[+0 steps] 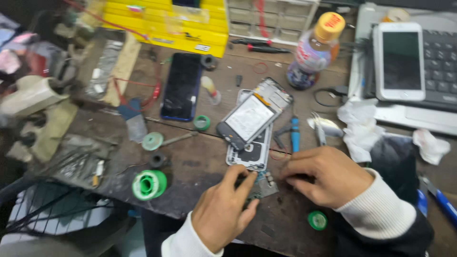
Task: The person holds a small circuit board with tweezers and a soldering iron, applying solder to specific points on the board. They manipulate the board and tools to ensure proper connection while working at a cluttered desk.
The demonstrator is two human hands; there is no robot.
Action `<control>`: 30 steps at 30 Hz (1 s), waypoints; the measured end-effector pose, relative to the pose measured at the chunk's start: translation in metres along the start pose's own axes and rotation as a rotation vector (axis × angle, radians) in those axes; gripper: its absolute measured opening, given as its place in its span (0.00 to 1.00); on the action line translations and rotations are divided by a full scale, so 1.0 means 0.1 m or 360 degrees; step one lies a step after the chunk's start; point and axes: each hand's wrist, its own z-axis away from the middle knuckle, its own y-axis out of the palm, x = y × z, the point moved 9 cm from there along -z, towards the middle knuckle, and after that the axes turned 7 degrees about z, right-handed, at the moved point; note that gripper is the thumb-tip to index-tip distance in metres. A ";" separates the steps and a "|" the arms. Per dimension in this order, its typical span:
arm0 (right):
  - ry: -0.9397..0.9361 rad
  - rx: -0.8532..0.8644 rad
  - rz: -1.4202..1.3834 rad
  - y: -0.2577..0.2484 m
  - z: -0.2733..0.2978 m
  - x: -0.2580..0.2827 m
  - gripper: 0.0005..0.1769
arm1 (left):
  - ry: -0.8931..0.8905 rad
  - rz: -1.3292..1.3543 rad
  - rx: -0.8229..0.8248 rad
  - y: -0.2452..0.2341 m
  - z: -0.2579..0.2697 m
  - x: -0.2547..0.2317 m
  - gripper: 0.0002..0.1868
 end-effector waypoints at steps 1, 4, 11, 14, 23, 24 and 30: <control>-0.0076 0.0013 0.0007 0.05 0.02 0.02 0.07 | -0.0041 -0.0034 -0.0056 -0.05 0.02 0.00 0.29; -0.0062 0.0040 0.0132 0.19 0.06 -0.12 0.07 | -0.0142 0.0009 -0.0017 -0.09 0.08 0.01 0.30; 0.0188 0.0246 0.0430 0.50 0.10 -0.76 0.13 | 0.0025 0.0262 -0.0823 -0.90 0.64 0.02 0.18; 0.0278 0.0301 0.0582 0.57 0.15 -0.91 0.10 | -0.0293 0.0589 -0.1351 -1.17 1.12 0.56 0.16; 0.0542 0.0139 0.0558 0.42 0.11 -0.98 0.11 | -0.0785 0.1722 -0.2687 -1.97 2.32 1.44 0.30; 0.0582 0.0072 0.0533 0.38 0.13 -0.99 0.12 | -0.0841 0.1717 -0.2676 -2.06 2.35 1.39 0.35; 0.1178 0.0319 0.0899 0.11 0.23 -0.98 0.16 | -0.0734 0.1698 -0.2774 -2.23 2.51 1.69 0.23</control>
